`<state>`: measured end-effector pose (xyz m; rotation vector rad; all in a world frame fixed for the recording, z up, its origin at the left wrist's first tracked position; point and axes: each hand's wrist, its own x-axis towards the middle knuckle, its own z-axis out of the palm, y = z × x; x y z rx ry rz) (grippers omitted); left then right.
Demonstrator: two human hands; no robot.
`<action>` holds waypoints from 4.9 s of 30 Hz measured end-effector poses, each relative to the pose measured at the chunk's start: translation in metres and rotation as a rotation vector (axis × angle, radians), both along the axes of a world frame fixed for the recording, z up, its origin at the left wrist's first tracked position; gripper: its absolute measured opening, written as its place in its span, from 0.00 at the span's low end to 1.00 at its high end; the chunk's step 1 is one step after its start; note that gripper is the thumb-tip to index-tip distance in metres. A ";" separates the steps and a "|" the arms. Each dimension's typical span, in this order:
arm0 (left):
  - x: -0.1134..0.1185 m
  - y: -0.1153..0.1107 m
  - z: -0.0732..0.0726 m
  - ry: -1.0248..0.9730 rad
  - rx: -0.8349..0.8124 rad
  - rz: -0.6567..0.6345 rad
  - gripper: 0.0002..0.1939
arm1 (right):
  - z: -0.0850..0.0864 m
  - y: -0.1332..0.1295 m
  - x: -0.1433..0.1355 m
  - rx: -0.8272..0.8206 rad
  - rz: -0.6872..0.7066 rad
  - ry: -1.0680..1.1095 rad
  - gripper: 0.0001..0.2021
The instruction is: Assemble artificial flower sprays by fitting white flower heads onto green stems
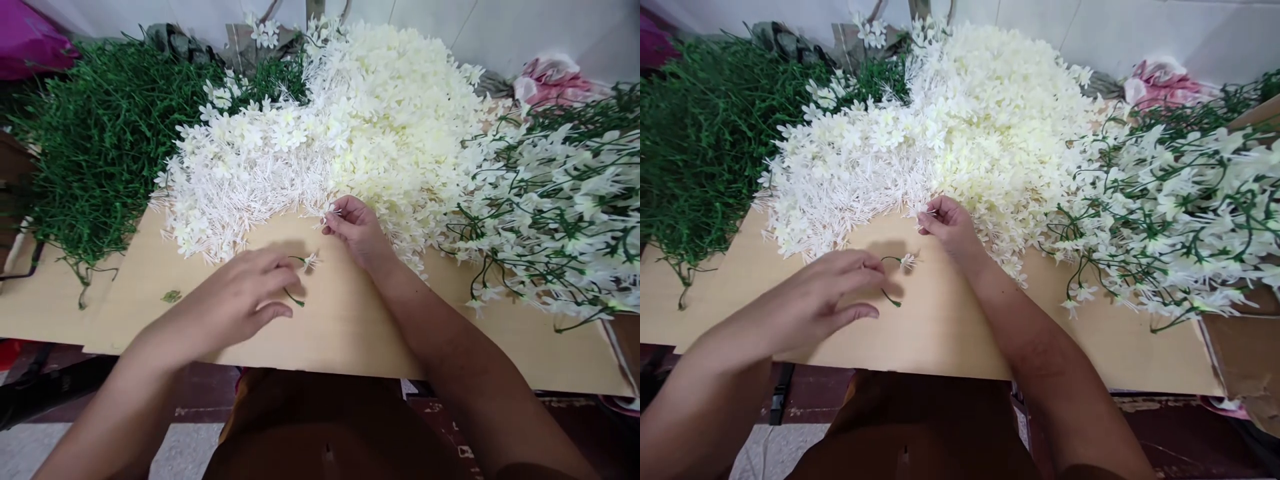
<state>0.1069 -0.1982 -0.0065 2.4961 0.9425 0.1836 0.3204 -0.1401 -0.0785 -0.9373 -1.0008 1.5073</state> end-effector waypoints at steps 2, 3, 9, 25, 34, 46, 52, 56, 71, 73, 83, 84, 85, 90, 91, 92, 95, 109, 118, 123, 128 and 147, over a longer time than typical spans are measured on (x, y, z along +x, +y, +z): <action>-0.001 -0.012 -0.009 0.064 0.038 0.012 0.05 | -0.004 0.001 0.001 0.020 0.035 -0.019 0.18; 0.002 -0.016 -0.015 0.079 0.072 0.023 0.06 | -0.005 0.002 0.001 0.029 0.046 -0.020 0.18; 0.014 -0.012 -0.030 0.000 0.044 0.100 0.08 | -0.008 0.003 0.005 0.012 0.051 0.053 0.19; 0.046 0.051 -0.052 -0.907 -0.744 0.739 0.17 | 0.011 -0.002 0.005 -0.130 0.174 0.156 0.20; 0.047 0.049 -0.049 -0.887 -0.743 0.742 0.12 | 0.008 -0.001 0.004 -0.133 0.174 0.082 0.20; 0.050 0.049 -0.046 -0.822 -0.739 0.776 0.10 | 0.008 -0.006 0.000 0.065 0.086 -0.157 0.19; 0.049 0.050 -0.045 -0.791 -0.755 0.777 0.10 | 0.009 -0.007 0.001 0.082 0.099 -0.237 0.18; 0.045 0.051 -0.045 -0.731 -0.769 0.707 0.10 | 0.006 -0.005 0.006 0.070 0.177 -0.284 0.16; 0.042 0.052 -0.046 -0.603 -0.717 0.605 0.06 | 0.003 -0.009 0.006 0.178 0.230 -0.351 0.15; 0.043 0.052 -0.046 -0.598 -0.714 0.605 0.06 | 0.002 -0.009 0.006 0.214 0.223 -0.364 0.14; 0.045 0.056 -0.038 -0.654 -0.792 0.686 0.09 | -0.003 -0.013 -0.002 0.281 0.125 -0.430 0.09; 0.045 0.056 -0.038 -0.680 -0.796 0.700 0.09 | -0.003 -0.013 -0.002 0.256 0.100 -0.429 0.09; 0.045 0.056 -0.038 -0.709 -0.799 0.715 0.08 | -0.003 -0.012 -0.003 0.230 0.078 -0.417 0.09; 0.045 0.056 -0.042 -0.798 -0.802 0.759 0.08 | -0.004 -0.011 -0.004 0.155 0.035 -0.302 0.13; 0.046 0.056 -0.043 -0.799 -0.796 0.763 0.08 | -0.004 -0.011 -0.004 0.153 0.030 -0.296 0.14; 0.046 0.056 -0.044 -0.797 -0.788 0.769 0.08 | -0.004 -0.011 -0.005 0.151 0.024 -0.296 0.14; 0.048 0.055 -0.044 -0.762 -0.754 0.771 0.09 | -0.003 -0.011 -0.005 0.130 0.005 -0.292 0.15; 0.039 0.054 -0.040 -0.550 -0.649 0.480 0.16 | 0.006 -0.011 0.000 0.071 0.141 -0.248 0.18; 0.040 0.051 -0.035 -0.569 -0.753 0.503 0.18 | 0.003 -0.010 0.001 0.066 0.198 -0.299 0.21; 0.041 0.050 -0.036 -0.560 -0.707 0.498 0.19 | 0.005 -0.008 0.001 0.074 0.242 -0.311 0.22; 0.040 0.051 -0.036 -0.571 -0.699 0.456 0.20 | 0.006 -0.006 0.001 0.086 0.275 -0.346 0.21; 0.039 0.052 -0.044 -0.741 -0.722 0.509 0.27 | 0.007 -0.003 0.009 -0.104 0.266 -0.012 0.20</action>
